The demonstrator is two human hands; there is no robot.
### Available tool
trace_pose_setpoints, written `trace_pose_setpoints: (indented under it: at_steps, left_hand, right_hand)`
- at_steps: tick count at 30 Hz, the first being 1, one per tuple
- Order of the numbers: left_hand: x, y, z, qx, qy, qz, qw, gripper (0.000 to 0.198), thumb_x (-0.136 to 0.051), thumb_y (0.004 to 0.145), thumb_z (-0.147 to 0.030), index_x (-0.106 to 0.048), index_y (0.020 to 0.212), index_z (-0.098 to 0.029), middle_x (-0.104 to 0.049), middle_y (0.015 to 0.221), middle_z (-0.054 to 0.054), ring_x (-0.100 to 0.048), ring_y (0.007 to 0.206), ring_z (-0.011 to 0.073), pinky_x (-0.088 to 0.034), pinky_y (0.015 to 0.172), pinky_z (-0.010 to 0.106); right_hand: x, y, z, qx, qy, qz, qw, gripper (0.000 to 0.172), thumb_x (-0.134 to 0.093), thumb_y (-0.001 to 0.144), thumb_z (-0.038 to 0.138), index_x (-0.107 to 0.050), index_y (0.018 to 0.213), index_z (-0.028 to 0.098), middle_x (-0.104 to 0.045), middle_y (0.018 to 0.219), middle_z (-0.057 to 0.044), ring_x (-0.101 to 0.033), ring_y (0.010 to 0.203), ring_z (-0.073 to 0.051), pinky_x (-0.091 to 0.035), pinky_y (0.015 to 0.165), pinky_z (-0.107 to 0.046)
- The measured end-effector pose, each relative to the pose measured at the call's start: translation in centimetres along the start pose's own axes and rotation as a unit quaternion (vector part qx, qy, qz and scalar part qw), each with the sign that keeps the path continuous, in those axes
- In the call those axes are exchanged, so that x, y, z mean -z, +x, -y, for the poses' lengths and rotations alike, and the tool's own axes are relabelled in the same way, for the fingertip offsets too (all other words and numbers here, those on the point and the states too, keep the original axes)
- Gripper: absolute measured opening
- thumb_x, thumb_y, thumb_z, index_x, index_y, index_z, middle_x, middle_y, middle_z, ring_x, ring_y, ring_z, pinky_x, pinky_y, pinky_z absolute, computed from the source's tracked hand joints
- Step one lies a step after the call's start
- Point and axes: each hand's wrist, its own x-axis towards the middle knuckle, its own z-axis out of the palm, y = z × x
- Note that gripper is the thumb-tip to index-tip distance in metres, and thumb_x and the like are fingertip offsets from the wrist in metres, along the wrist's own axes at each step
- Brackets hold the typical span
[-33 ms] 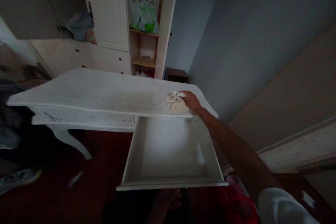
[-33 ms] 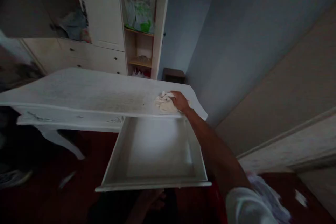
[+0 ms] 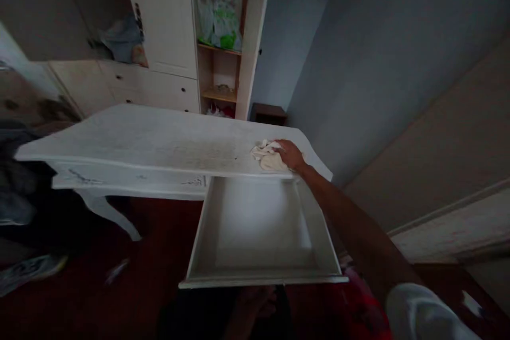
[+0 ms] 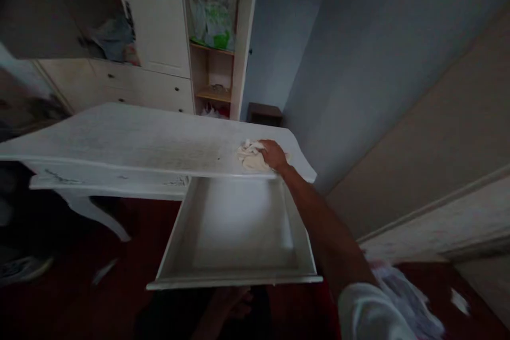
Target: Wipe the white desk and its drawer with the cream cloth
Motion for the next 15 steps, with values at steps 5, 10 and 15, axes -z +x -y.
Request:
trace_pose_setpoints:
  at_steps: [5, 10, 15]
  left_hand:
    - [0.0, -0.2, -0.1, 0.012, -0.012, -0.008, 1.000, 0.084, -0.070, 0.050, -0.083, -0.071, 0.098, -0.015, -0.076, 0.092, 0.013, -0.072, 0.079, 0.0246, -0.056, 0.071, 0.033]
    - [0.2, -0.4, -0.9, 0.049, -0.052, 0.005, 0.997, 0.076, -0.079, 0.050, -0.073, -0.073, 0.096, -0.014, -0.076, 0.094, 0.015, -0.072, 0.083, 0.0258, -0.055, 0.077, 0.035]
    - [0.7, -1.4, -2.0, 0.063, -0.104, 0.024, 0.992, 0.066, -0.085, 0.053, -0.062, -0.073, 0.095, -0.012, -0.076, 0.097, 0.016, -0.073, 0.087, 0.0266, -0.055, 0.082, 0.037]
  right_hand:
    - [-0.1, -0.1, -0.1, -0.002, 0.046, 0.026, 0.999, 0.044, -0.059, 0.089, 0.041, -0.065, 0.125, 0.016, -0.063, 0.132, -0.014, -0.054, 0.126, -0.030, -0.035, 0.113, -0.047]
    - [1.6, -1.0, -0.9, -0.030, 0.225, -0.023, 0.974, 0.066, -0.058, 0.085, 0.059, -0.050, 0.140, 0.024, -0.048, 0.149, -0.008, -0.043, 0.138, -0.025, -0.032, 0.116, -0.043]
    - [3.5, -3.4, -4.6, -0.096, 0.319, -0.142, 0.932, 0.067, -0.055, 0.081, 0.070, -0.055, 0.131, 0.025, -0.053, 0.142, -0.009, -0.047, 0.133, -0.025, -0.035, 0.114, -0.042]
